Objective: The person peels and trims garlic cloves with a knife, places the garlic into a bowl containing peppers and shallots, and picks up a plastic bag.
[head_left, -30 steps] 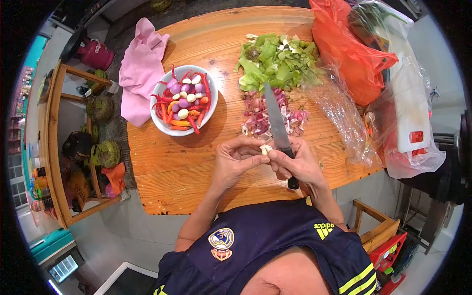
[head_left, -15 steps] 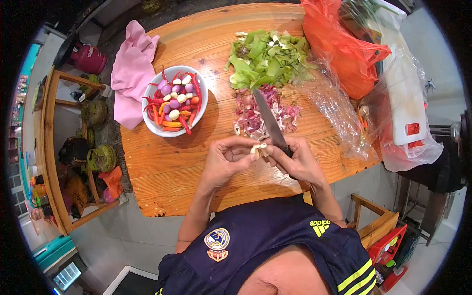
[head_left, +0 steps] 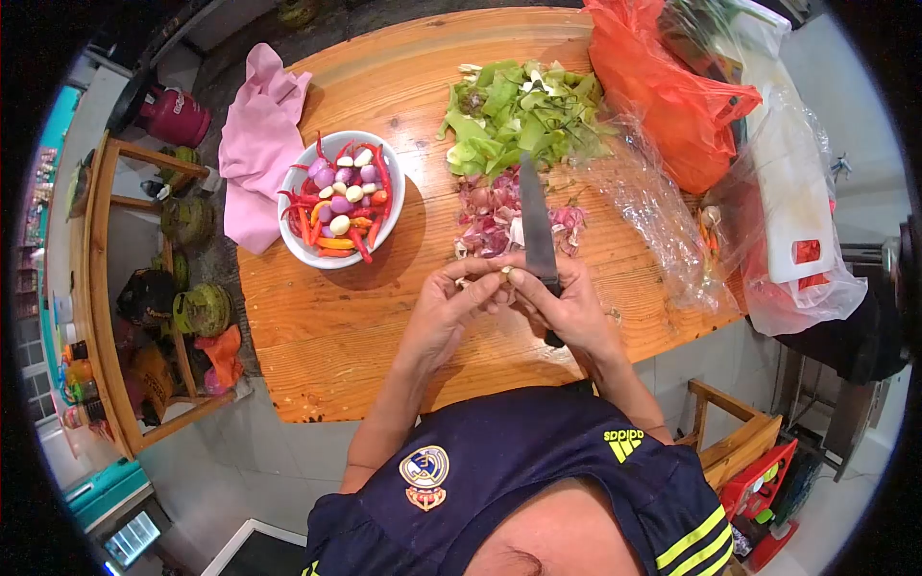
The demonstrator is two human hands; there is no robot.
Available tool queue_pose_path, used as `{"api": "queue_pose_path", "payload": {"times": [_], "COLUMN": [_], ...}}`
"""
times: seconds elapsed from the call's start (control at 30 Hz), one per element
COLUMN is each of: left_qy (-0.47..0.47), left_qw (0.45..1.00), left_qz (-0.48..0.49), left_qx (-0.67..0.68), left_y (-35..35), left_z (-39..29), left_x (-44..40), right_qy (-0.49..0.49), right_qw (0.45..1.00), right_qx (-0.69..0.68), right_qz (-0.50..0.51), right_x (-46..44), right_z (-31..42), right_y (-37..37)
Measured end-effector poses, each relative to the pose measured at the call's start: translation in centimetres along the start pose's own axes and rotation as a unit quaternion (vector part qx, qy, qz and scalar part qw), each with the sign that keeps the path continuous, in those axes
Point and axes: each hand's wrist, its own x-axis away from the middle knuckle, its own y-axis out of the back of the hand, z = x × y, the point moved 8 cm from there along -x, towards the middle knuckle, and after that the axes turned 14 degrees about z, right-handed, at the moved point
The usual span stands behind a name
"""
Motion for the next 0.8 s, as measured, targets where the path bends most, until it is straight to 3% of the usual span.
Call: {"api": "queue_pose_path", "payload": {"times": [0.1,0.2,0.37,0.8], "left_qy": [-0.040,-0.069,-0.073,-0.071], "left_qw": [0.999,0.996,0.996,0.996], "left_qz": [-0.016,-0.046,-0.045,-0.047], "left_qx": [-0.022,-0.018,0.009,0.027], "left_y": [-0.2,0.3,1.5,1.7], "left_z": [-1.1,-1.4,-0.7,-0.3], "left_x": [0.1,0.1,0.5,0.5], "right_qy": [-0.001,-0.061,0.021,0.023], "right_qw": [0.997,0.989,0.951,0.977], "right_qx": [0.078,0.131,0.308,0.209], "right_qz": [-0.013,0.020,0.022,0.040], "right_x": [0.4,1.0,1.3,1.1], "right_z": [1.4,0.9,2.6,1.8], "right_y": [-0.3,-0.3,-1.2,-1.3]}}
